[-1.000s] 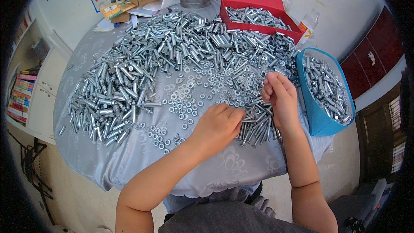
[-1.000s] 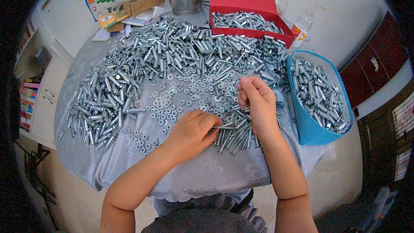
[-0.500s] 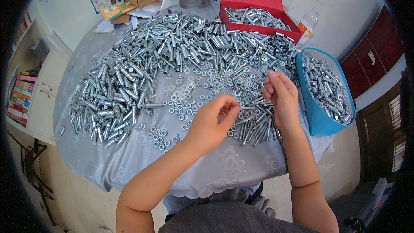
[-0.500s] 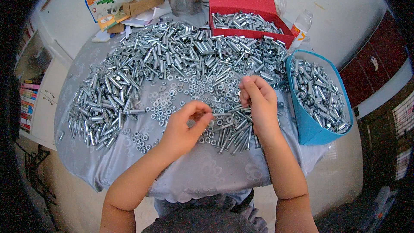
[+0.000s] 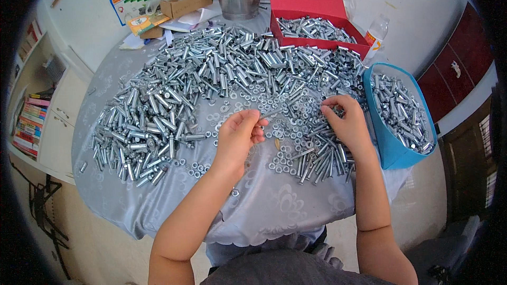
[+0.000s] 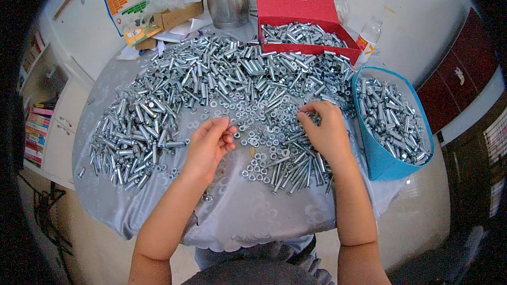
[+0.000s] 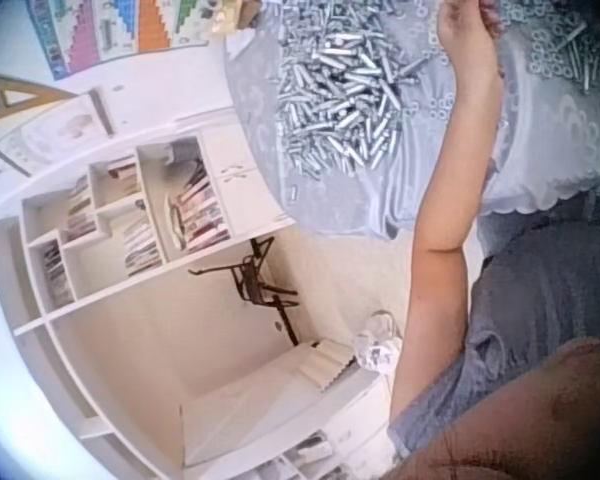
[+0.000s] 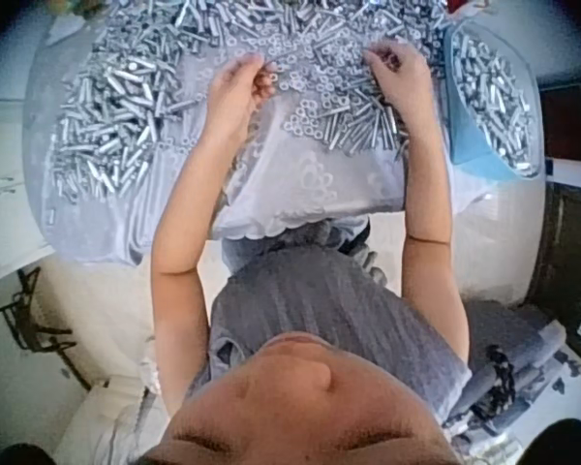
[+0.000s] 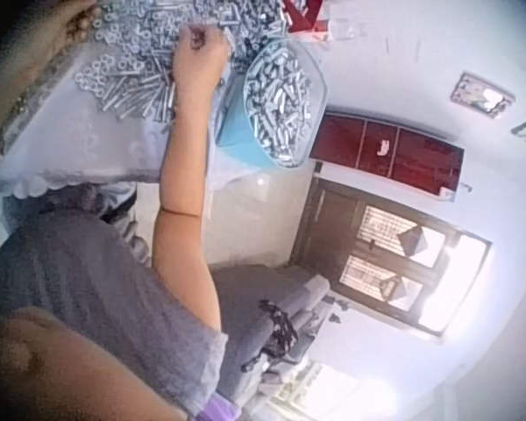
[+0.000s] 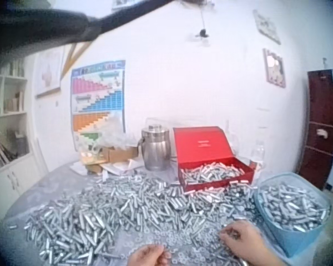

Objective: The person repeatedly picks up bolts and washers from a large pile on a table. They thread the washers onto the bolts by hand and place the assembled units into a blue container. The process is continuous and repetitive throughout the clip.

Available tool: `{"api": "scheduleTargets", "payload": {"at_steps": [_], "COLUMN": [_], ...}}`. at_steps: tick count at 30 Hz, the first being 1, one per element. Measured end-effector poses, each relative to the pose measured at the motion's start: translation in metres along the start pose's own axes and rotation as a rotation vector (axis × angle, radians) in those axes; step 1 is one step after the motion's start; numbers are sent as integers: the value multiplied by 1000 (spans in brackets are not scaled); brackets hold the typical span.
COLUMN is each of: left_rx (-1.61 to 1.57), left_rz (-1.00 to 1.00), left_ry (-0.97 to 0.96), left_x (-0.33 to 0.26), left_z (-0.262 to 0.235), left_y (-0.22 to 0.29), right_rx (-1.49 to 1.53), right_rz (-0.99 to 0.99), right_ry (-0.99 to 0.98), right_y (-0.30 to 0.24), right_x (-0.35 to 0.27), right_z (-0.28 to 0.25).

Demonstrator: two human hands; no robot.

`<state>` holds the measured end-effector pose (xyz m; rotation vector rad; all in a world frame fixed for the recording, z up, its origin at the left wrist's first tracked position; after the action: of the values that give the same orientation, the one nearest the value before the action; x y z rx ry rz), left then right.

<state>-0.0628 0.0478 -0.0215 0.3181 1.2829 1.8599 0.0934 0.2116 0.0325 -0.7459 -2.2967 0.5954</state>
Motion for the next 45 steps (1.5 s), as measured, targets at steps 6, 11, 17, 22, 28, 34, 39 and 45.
{"api": "scheduleTargets", "payload": {"at_steps": [6,11,17,22,28,34,39,45], "left_rx": [-5,-31,-89,-166,-314,-345,-244,174], "left_rz": [-18,-40,-71,-136,-264,-242,-165,201], "left_ry": [-10,-9,14,51,52,46,49,-60], "left_x": [-2,-1,-2,2,5,8,6,-6], "left_z": [3,2,0,-3,-10,-10,-7,13], "left_y": [2,0,-1,-7,-18,-16,-7,18], "right_rx": [-15,-24,-121,-178,-61,108,-169,-12], "right_rz": [6,33,62,47,74,-3,2,-120], "right_ry": [49,26,95,145,111,14,-62,19], "right_y": [6,8,13,36,52,61,46,-10], "right_x": [1,1,3,8,17,18,17,6], "right_z": [-3,-2,-9,-12,-6,7,6,-8]}}
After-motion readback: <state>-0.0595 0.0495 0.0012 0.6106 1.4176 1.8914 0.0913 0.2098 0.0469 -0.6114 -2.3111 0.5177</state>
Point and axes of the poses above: each hand's wrist, its own x-axis towards the middle knuckle, its own z-axis out of the palm, y = z × x, the point moved 6 cm from there along x, towards the middle knuckle
